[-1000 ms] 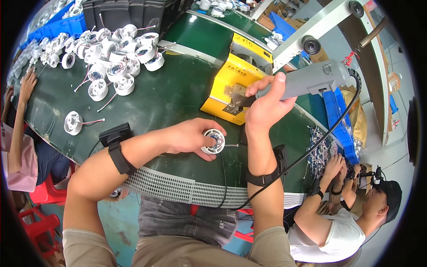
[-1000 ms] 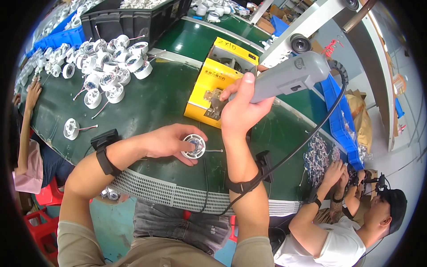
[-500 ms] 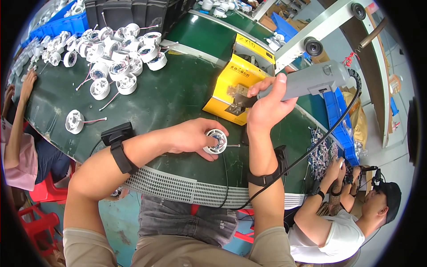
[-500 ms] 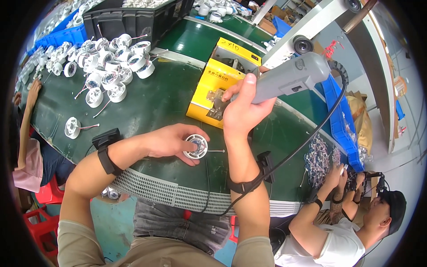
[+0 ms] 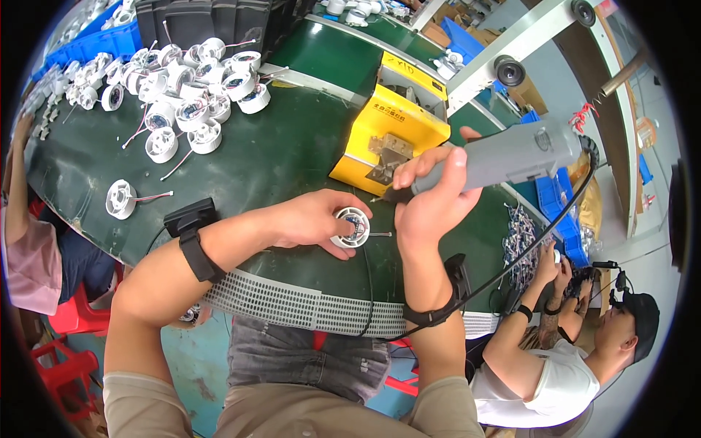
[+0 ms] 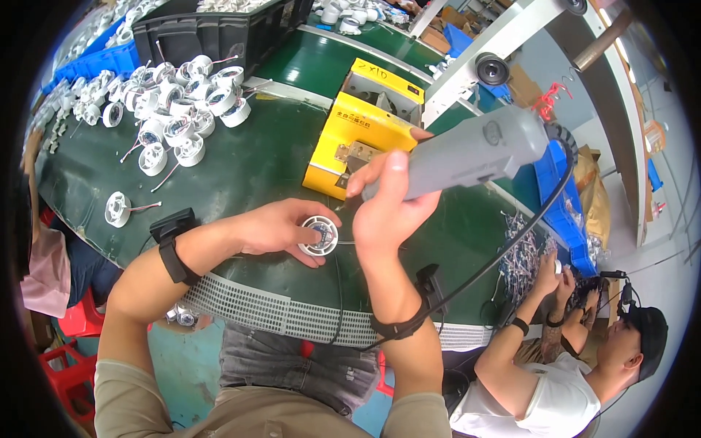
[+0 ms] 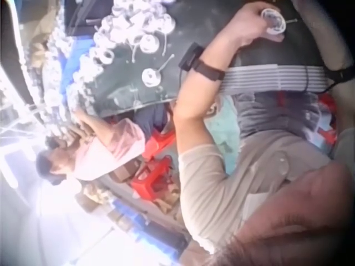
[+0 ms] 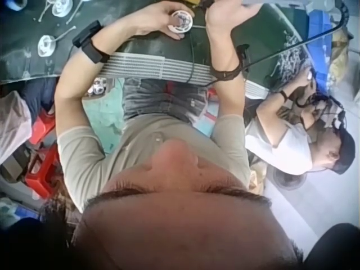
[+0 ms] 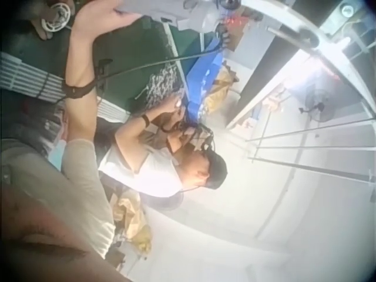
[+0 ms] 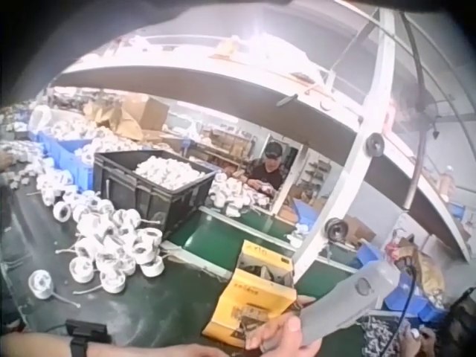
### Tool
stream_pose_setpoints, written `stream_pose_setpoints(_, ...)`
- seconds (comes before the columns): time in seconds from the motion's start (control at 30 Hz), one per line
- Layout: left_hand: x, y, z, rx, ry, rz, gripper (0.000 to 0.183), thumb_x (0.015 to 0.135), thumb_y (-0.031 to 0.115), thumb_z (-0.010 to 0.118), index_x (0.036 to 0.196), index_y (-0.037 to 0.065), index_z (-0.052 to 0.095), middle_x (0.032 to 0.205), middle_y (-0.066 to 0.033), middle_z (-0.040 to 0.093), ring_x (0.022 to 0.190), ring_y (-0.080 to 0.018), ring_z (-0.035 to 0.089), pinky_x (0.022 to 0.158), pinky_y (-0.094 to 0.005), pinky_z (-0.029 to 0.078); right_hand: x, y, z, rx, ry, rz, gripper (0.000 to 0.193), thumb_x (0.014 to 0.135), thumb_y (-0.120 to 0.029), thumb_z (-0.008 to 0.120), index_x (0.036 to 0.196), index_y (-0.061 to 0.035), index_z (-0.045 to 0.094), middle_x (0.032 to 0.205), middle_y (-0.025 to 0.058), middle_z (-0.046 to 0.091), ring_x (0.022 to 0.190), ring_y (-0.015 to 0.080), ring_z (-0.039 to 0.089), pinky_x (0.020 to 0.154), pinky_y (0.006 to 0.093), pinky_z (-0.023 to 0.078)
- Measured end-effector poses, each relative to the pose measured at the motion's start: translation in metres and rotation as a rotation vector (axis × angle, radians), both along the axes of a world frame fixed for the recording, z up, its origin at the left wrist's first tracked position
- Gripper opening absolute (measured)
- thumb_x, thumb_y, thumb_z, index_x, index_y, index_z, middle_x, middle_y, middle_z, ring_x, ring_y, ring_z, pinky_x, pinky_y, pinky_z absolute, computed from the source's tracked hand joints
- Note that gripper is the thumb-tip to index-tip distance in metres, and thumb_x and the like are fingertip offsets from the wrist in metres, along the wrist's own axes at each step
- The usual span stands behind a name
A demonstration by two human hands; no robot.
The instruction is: The person picks up a camera housing and a circuit board, fits the board into the housing by hand, and then uses an electric screwdriver to drive a screw into the assembly. Finally, the person sets the completed unit aside on the green workbench.
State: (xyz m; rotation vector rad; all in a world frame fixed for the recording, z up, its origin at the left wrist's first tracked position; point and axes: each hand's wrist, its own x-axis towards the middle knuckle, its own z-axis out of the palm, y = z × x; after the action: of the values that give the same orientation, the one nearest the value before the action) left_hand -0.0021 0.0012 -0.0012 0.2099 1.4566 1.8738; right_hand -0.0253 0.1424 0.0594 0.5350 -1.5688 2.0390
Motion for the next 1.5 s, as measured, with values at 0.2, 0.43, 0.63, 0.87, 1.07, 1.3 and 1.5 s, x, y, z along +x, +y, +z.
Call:
stream_pose_setpoints(0.2, -0.001, 0.000, -0.001, 0.025, 0.003, -0.010, 0.038, 0.092, -0.002, 0.049, 0.130, -0.006, 0.044, 0.113, -0.0167, 0.057, 0.095, -0.0244, 0.065, 0.083, -0.0333, 0.060, 0.018, -0.001, -0.015, 0.042, -0.016, 0.055, 0.038, 0.096, -0.020, 0.045, 0.125, 0.0036, 0.035, 0.062, 0.0068, 0.046, 0.046, 0.0156, 0.047, 0.042, 0.0305, 0.044)
stream_pose_setpoints(0.43, -0.001, -0.001, -0.004, 0.015, 0.010, -0.016, 0.038, 0.093, -0.002, 0.049, 0.130, -0.006, 0.043, 0.112, -0.0169, 0.058, 0.094, -0.0248, 0.066, 0.083, -0.0339, 0.060, 0.016, -0.003, -0.021, 0.031, -0.031, 0.108, 0.038, 0.096, -0.018, 0.045, 0.127, 0.0023, 0.035, 0.063, 0.0074, 0.047, 0.046, 0.0159, 0.048, 0.043, 0.0305, 0.045)
stream_pose_setpoints(0.63, -0.001, -0.002, -0.002, -0.002, 0.024, -0.025, 0.036, 0.093, -0.001, 0.049, 0.129, -0.006, 0.044, 0.110, -0.0161, 0.059, 0.093, -0.0233, 0.066, 0.083, -0.0332, 0.060, 0.017, -0.006, -0.024, 0.062, -0.056, 0.099, 0.039, 0.096, -0.018, 0.046, 0.127, 0.0022, 0.034, 0.064, 0.0072, 0.047, 0.046, 0.0156, 0.048, 0.045, 0.0299, 0.046)
stream_pose_setpoints(0.87, 0.000, 0.001, 0.000, -0.002, 0.029, -0.021, 0.035, 0.094, 0.001, 0.049, 0.129, -0.006, 0.045, 0.111, -0.0160, 0.059, 0.093, -0.0229, 0.066, 0.082, -0.0327, 0.060, 0.017, -0.005, -0.026, 0.067, -0.057, 0.106, 0.036, 0.097, -0.018, 0.046, 0.125, 0.0017, 0.036, 0.063, 0.0070, 0.047, 0.047, 0.0154, 0.049, 0.046, 0.0292, 0.045)
stream_pose_setpoints(1.07, -0.001, 0.000, -0.001, -0.004, 0.031, -0.028, 0.035, 0.094, 0.001, 0.049, 0.128, -0.006, 0.046, 0.111, -0.0154, 0.058, 0.093, -0.0227, 0.065, 0.082, -0.0326, 0.060, 0.015, -0.007, -0.029, 0.084, -0.040, 0.121, 0.034, 0.095, -0.017, 0.049, 0.121, 0.0018, 0.038, 0.062, 0.0063, 0.047, 0.046, 0.0149, 0.048, 0.045, 0.0282, 0.044)
stream_pose_setpoints(1.3, -0.001, -0.003, -0.001, 0.009, 0.000, 0.000, 0.034, 0.094, 0.001, 0.050, 0.127, -0.005, 0.046, 0.110, -0.0145, 0.058, 0.093, -0.0229, 0.065, 0.083, -0.0333, 0.059, 0.013, -0.010, -0.033, 0.097, -0.002, 0.196, 0.037, 0.094, -0.018, 0.053, 0.120, 0.0027, 0.037, 0.063, 0.0063, 0.048, 0.047, 0.0146, 0.049, 0.047, 0.0282, 0.044)
stream_pose_setpoints(1.5, -0.003, -0.009, 0.002, -0.065, 0.089, -0.046, 0.034, 0.090, 0.003, 0.052, 0.123, -0.002, 0.052, 0.104, -0.0135, 0.062, 0.085, -0.0228, 0.067, 0.074, -0.0336, 0.060, 0.018, 0.002, -0.037, -0.015, 0.010, 0.233, 0.046, 0.096, -0.023, 0.051, 0.129, 0.0020, 0.032, 0.067, 0.0068, 0.048, 0.051, 0.0155, 0.051, 0.048, 0.0299, 0.046)
